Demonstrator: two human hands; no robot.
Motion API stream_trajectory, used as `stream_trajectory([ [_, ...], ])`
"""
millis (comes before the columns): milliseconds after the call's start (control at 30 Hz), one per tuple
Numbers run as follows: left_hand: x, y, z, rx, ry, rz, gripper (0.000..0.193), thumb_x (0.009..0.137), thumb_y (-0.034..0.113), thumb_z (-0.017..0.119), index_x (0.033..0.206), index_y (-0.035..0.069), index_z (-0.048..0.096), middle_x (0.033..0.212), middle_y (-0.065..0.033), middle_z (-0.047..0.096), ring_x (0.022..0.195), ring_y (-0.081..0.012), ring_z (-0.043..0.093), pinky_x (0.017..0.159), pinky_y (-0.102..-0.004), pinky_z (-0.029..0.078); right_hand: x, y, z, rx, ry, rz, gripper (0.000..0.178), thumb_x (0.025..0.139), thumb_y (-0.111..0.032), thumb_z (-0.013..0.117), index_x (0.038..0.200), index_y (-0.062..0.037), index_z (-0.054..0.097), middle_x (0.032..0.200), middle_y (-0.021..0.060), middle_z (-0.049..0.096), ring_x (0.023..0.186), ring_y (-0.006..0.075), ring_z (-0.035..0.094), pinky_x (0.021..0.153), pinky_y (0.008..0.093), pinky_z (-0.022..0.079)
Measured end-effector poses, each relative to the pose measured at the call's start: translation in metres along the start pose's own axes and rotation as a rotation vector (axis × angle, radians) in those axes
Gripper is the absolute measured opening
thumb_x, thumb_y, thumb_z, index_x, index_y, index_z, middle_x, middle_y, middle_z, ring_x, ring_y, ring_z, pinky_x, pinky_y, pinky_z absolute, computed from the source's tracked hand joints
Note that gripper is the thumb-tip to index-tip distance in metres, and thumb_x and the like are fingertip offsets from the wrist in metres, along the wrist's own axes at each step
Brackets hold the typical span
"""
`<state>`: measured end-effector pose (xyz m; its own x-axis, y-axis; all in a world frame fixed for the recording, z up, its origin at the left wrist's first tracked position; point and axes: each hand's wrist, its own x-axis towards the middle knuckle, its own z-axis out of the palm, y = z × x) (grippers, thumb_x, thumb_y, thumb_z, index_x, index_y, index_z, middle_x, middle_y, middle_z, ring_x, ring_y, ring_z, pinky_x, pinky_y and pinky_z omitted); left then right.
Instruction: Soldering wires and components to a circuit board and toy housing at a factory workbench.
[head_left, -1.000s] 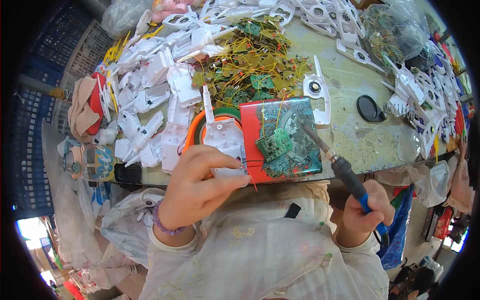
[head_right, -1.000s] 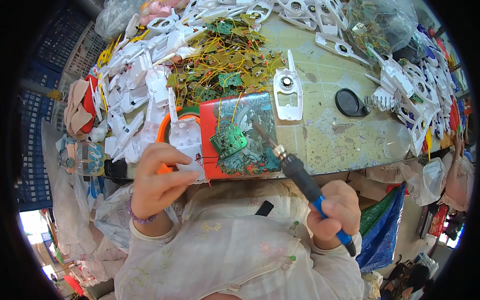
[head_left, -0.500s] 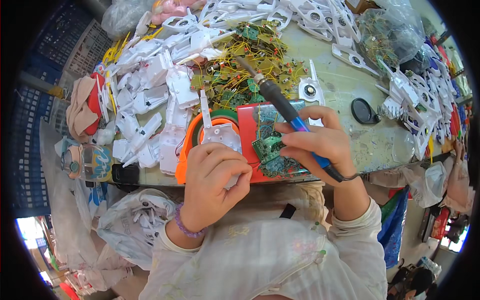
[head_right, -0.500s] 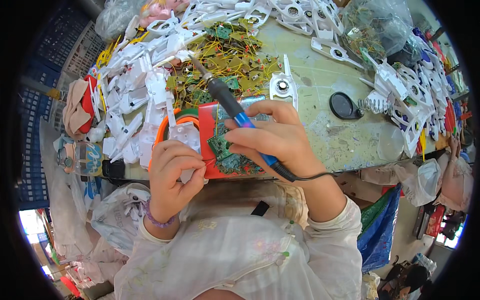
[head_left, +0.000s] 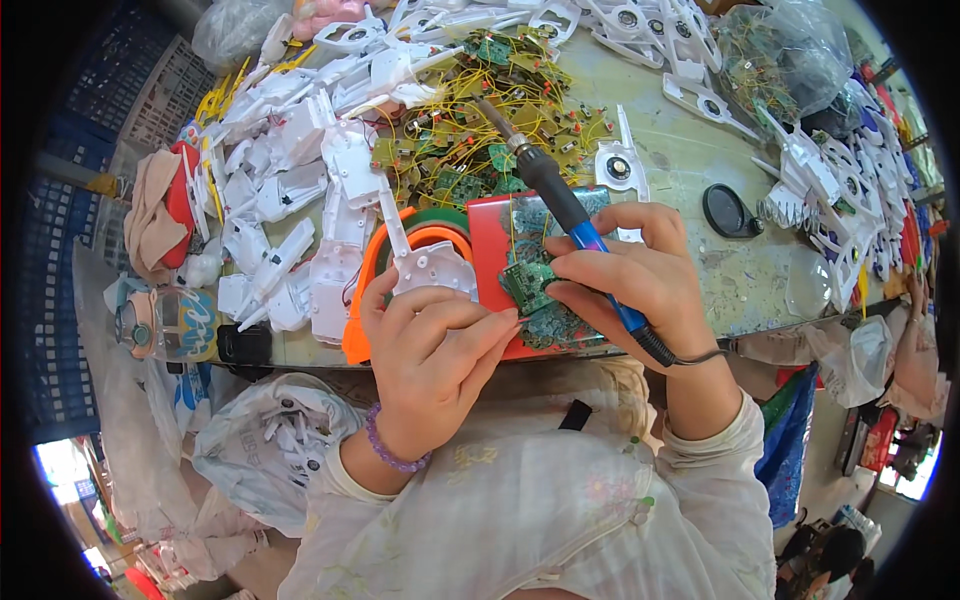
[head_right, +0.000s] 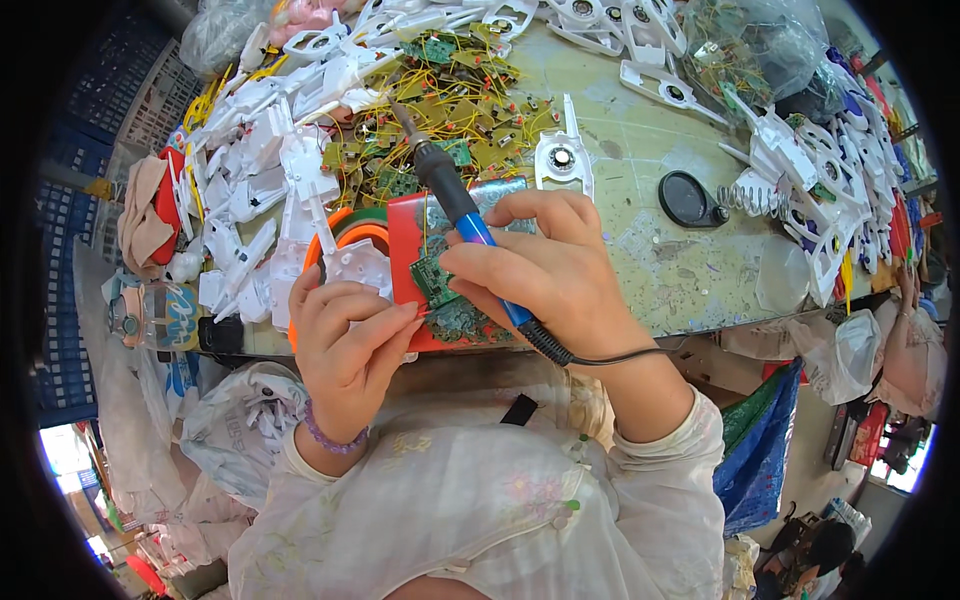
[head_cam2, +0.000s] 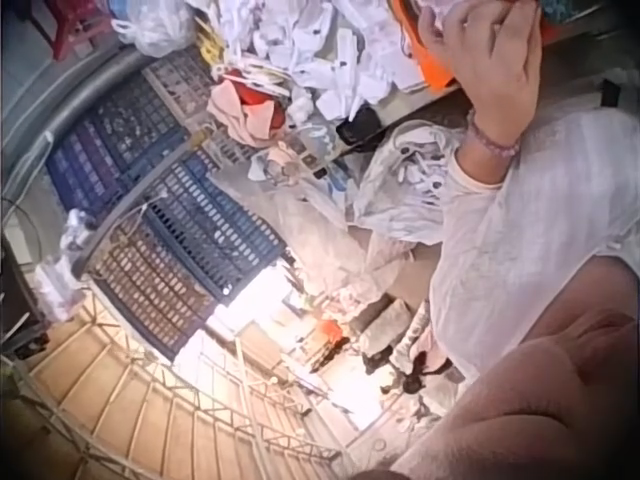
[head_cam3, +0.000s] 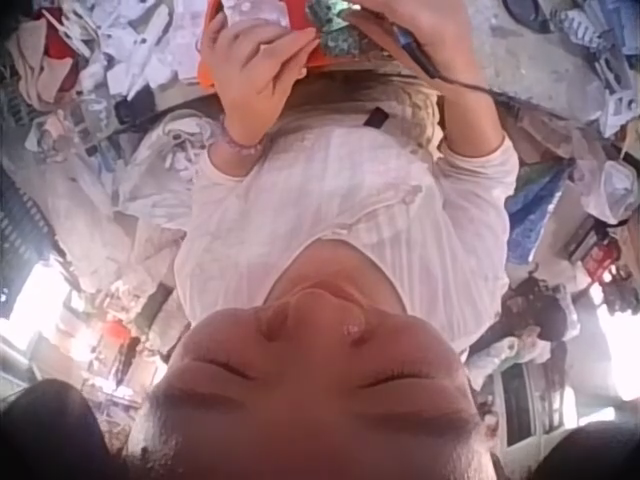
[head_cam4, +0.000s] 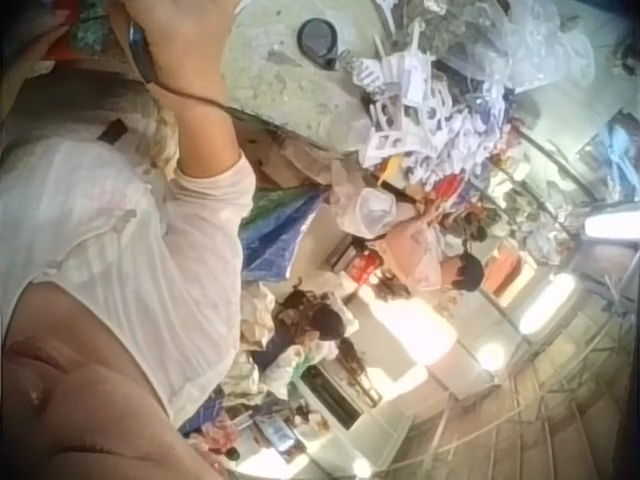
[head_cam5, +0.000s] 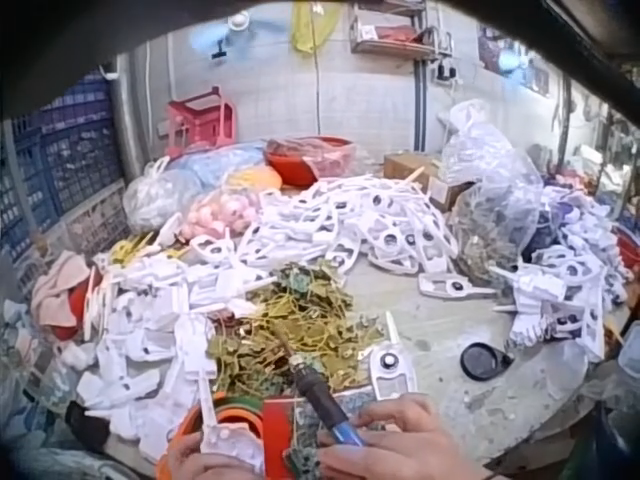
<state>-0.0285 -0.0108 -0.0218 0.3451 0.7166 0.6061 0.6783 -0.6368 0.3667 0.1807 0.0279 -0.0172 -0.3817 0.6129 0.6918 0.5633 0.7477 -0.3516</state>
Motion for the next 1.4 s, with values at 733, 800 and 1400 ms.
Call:
stream_trajectory([
  [733,0.008,0.003,0.019,-0.192,0.078,-0.047,0.017,0.062,-0.002,0.069,0.074,0.003,0.058,0.101,-0.0129,0.064,0.090,-0.0306,0.063,0.077,-0.0382,0.049,-0.001,-0.001,0.001,-0.042,0.002,-0.010,0.037,0.059,-0.011,0.074,0.093,-0.0194,0.061,0.084,-0.0058,0.066,0.083,0.0192,0.056,0.076,0.0344,0.037],
  [800,0.008,0.005,0.017,-0.178,0.067,-0.049,0.016,0.062,-0.002,0.069,0.074,0.003,0.058,0.101,-0.0131,0.065,0.090,-0.0302,0.063,0.076,-0.0371,0.050,-0.001,-0.001,0.000,-0.043,-0.004,-0.008,0.037,0.059,-0.011,0.074,0.093,-0.0194,0.061,0.084,-0.0058,0.066,0.083,0.0191,0.056,0.075,0.0343,0.037],
  [1400,0.006,0.012,0.016,-0.220,0.036,-0.171,0.016,0.065,-0.004,0.067,0.076,0.001,0.057,0.104,-0.0134,0.064,0.090,-0.0289,0.065,0.070,-0.0327,0.053,-0.052,-0.017,-0.082,0.324,0.427,-0.074,0.035,0.094,-0.035,0.042,0.085,-0.0065,0.060,0.053,0.0003,0.050,0.044,0.0148,0.040,0.041,0.0282,0.027],
])
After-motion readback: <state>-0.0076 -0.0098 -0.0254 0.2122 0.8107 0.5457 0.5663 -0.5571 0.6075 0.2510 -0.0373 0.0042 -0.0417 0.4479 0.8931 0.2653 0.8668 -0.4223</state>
